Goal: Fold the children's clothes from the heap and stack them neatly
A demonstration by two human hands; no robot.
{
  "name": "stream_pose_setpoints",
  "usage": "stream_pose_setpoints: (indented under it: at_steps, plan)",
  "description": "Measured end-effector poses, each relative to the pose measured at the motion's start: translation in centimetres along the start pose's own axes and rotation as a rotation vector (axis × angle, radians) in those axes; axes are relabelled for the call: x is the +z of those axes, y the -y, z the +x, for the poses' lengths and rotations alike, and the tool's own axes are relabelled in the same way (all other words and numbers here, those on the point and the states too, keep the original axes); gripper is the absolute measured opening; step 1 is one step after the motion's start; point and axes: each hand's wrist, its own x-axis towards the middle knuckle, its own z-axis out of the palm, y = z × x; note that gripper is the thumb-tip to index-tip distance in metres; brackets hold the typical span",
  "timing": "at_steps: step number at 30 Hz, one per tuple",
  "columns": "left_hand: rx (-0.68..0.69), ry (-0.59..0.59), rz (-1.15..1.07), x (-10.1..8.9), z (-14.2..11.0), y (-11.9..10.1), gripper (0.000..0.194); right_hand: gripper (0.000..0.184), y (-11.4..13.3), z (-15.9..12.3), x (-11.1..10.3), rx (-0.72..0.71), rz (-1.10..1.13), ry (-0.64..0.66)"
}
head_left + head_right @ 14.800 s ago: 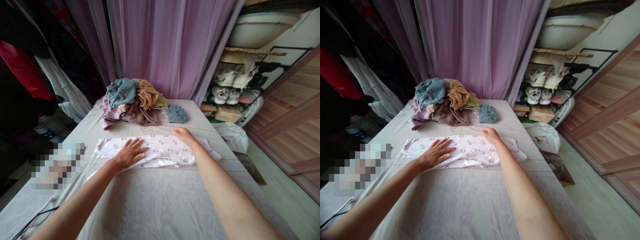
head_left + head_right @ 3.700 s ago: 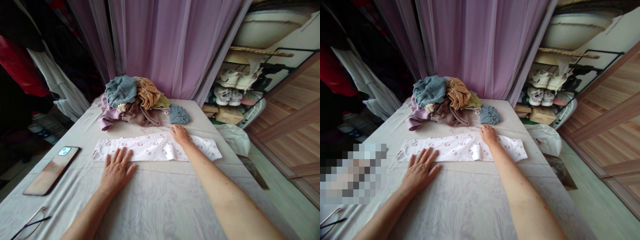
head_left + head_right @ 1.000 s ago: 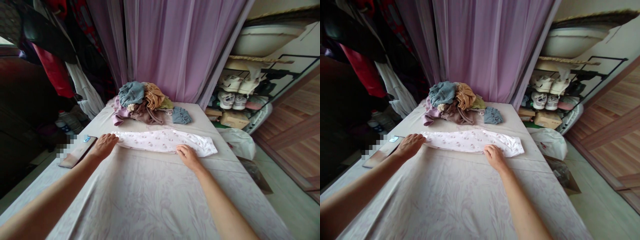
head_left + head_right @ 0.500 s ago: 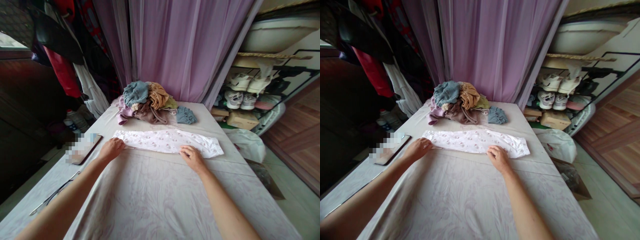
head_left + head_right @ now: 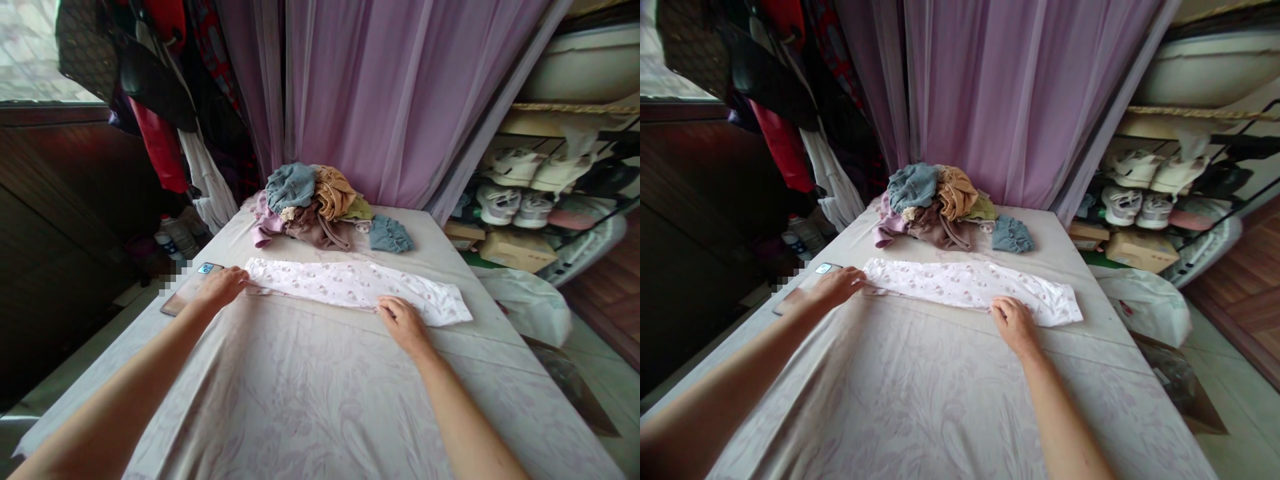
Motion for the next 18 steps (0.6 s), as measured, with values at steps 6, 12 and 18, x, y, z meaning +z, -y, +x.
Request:
stream_pose_setpoints:
  at_steps: [6,12,18]
  plan:
    - [-0.006,-0.086,0.068,-0.7,-0.2,-0.2,0.034,0.025,-0.3,-0.1,0.1,-0.027,-0.039,-0.007]
    - [0.065,-0.069,0.067,0.1,-2.1,-0.2,0.029,0.026,-0.5,-0.3,0.3,-0.11,-0.089,-0.031]
    - [-0.117,0.021,-0.11,0.4,-1.7,0.1,0.035,0.027,-0.5,-0.4,0.3,-0.122,-0.097,-0.04]
